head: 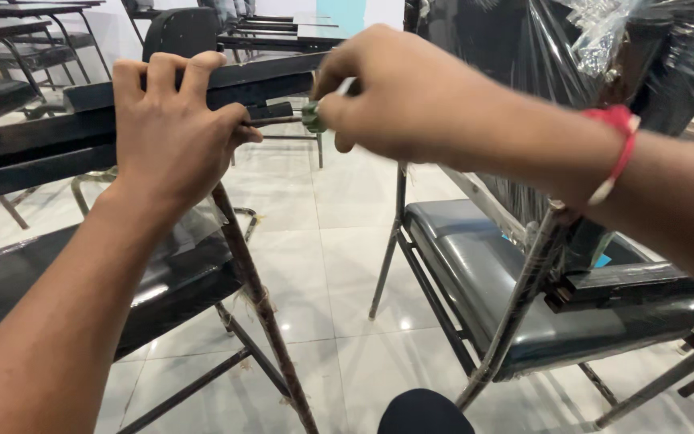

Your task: The person assembles a school desk by attaching a gray tabletop to a black metal chair frame using a green-handled screwdriver. They align the tabletop, insert screws, and tighten them to secure the desk. The person then moves the assembled desk aside and begins working on another chair frame.

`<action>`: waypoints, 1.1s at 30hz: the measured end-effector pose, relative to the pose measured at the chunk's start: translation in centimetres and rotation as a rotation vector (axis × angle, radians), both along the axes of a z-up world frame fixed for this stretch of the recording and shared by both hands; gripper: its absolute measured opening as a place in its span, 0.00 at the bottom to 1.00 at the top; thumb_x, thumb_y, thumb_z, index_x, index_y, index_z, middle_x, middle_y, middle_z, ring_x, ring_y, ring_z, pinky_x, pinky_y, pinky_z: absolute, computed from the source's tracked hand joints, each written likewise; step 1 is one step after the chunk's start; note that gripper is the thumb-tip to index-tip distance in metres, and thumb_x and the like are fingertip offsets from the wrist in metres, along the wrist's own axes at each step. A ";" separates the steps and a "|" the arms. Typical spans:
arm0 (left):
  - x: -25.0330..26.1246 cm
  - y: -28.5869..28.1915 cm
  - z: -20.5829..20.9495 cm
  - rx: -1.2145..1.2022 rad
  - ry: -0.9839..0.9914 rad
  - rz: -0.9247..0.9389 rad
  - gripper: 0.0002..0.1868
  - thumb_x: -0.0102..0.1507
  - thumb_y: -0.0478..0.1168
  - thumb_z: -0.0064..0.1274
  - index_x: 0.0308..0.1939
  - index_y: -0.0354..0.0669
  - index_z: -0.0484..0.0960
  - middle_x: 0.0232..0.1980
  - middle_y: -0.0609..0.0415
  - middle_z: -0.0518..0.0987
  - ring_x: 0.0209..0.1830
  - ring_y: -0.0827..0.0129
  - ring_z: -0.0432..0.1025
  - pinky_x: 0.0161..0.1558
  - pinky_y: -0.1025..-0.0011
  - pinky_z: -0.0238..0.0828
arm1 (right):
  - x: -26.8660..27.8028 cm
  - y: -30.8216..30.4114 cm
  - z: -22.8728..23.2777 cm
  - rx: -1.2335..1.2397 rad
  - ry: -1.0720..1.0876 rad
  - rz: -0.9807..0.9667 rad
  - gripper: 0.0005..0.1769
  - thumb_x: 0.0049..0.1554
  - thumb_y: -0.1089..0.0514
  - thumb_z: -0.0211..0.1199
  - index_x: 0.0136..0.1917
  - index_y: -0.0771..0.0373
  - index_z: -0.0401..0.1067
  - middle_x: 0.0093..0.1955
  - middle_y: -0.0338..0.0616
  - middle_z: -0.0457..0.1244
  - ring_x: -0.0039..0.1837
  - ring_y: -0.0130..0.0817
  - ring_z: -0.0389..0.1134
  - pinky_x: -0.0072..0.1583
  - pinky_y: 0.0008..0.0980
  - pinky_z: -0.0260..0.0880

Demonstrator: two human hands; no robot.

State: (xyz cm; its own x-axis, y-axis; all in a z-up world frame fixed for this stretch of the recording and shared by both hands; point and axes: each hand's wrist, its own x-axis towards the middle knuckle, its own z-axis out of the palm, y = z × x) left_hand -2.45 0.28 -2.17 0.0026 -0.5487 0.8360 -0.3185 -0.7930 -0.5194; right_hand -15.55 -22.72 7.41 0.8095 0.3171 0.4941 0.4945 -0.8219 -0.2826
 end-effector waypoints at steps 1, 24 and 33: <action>-0.2 -0.1 0.0 0.000 -0.002 -0.004 0.14 0.65 0.61 0.61 0.31 0.62 0.88 0.63 0.55 0.78 0.62 0.59 0.66 0.58 0.56 0.54 | -0.4 0.0 -0.3 -0.276 -0.263 0.064 0.07 0.58 0.59 0.61 0.46 0.64 0.76 0.32 0.53 0.69 0.29 0.43 0.62 0.33 0.41 0.60; -0.8 -0.2 0.3 0.000 0.120 0.020 0.12 0.63 0.57 0.62 0.36 0.57 0.88 0.65 0.54 0.78 0.61 0.58 0.67 0.58 0.56 0.55 | -2.3 1.5 -1.1 0.395 0.400 -0.218 0.17 0.58 0.54 0.57 0.55 0.65 0.75 0.39 0.46 0.71 0.25 0.28 0.56 0.24 0.31 0.51; -0.8 0.6 1.0 -0.007 0.228 0.024 0.27 0.48 0.27 0.60 0.51 0.49 0.76 0.56 0.59 0.78 0.58 0.64 0.69 0.58 0.62 0.56 | -2.0 -0.8 -2.3 -0.108 -0.063 -0.200 0.17 0.58 0.55 0.60 0.58 0.63 0.77 0.43 0.50 0.73 0.37 0.31 0.72 0.41 0.34 0.72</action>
